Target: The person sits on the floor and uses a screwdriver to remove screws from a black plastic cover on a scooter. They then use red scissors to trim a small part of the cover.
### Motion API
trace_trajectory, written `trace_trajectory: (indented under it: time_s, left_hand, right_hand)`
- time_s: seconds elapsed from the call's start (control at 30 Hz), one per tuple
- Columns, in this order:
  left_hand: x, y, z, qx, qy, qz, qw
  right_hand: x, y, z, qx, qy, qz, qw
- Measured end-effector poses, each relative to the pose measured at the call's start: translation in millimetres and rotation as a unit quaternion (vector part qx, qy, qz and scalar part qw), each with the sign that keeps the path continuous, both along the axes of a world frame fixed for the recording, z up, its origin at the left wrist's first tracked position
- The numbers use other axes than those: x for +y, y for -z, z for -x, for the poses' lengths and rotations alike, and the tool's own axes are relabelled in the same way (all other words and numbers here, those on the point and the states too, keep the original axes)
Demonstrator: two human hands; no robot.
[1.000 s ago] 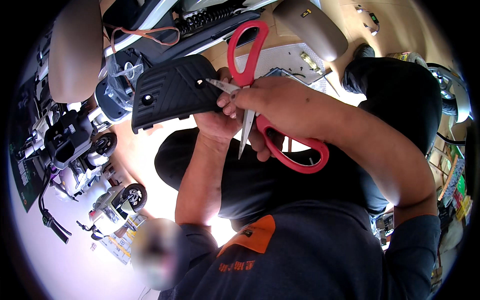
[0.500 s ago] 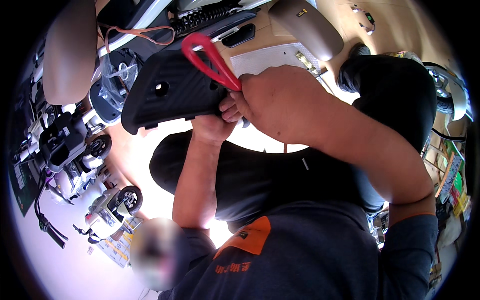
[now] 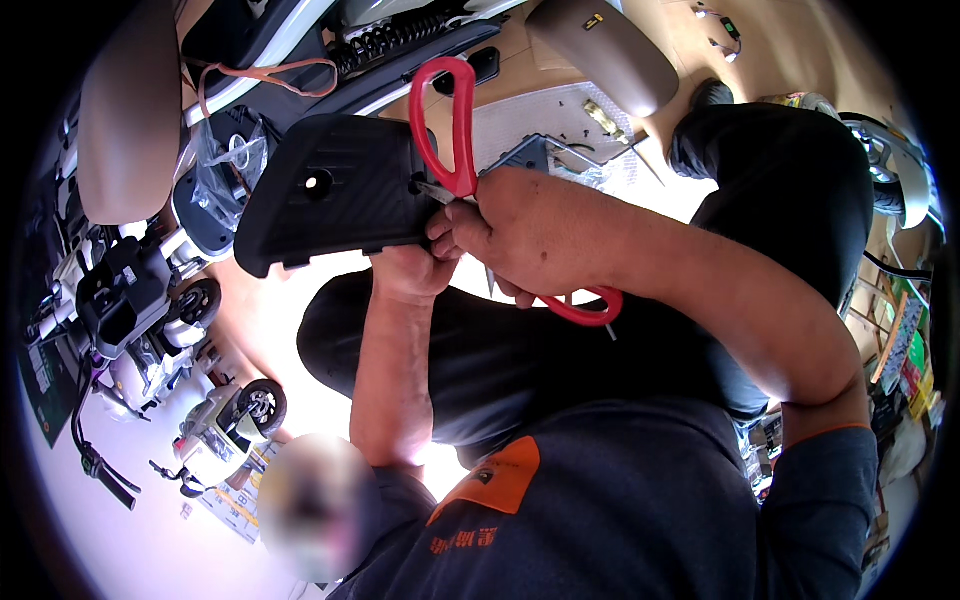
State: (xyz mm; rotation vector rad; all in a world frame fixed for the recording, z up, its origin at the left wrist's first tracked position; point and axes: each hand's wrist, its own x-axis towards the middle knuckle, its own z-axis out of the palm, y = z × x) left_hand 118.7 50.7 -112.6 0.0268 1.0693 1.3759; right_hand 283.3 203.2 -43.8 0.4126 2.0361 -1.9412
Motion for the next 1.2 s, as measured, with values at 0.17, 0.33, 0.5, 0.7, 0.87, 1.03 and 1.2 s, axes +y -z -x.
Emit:
trace_trajectory:
  time_s: [0.17, 0.33, 0.5, 0.7, 0.87, 1.03, 1.2]
  left_hand:
    - [-1, 5, -2, 0.063, -0.034, 0.038, 0.997]
    - [7, -8, -9, 0.074, -0.083, 0.038, 0.993]
    - [22, -21, -14, 0.071, -0.135, 0.024, 0.988]
    - [26, -25, 10, -0.151, -0.056, -0.142, 0.977]
    - [25, -34, 2, -0.211, -0.06, -0.144, 0.965]
    - [22, -24, 3, -0.198, -0.037, -0.14, 0.97]
    - [17, -19, 3, -0.153, -0.039, -0.094, 0.983]
  right_hand:
    - [0, -8, 0, -0.095, 0.073, 0.242, 0.963]
    - [-7, -12, -1, -0.101, 0.132, 0.363, 0.917]
    - [-13, -2, 2, -0.098, 0.182, 0.581, 0.787]
    - [15, -31, -13, -0.038, 0.178, 0.394, 0.901]
    - [22, -28, -13, -0.021, 0.049, 0.114, 0.992]
    - [17, -17, -16, 0.04, 0.037, -0.154, 0.987]
    - [17, -16, -15, 0.089, 0.027, -0.278, 0.956]
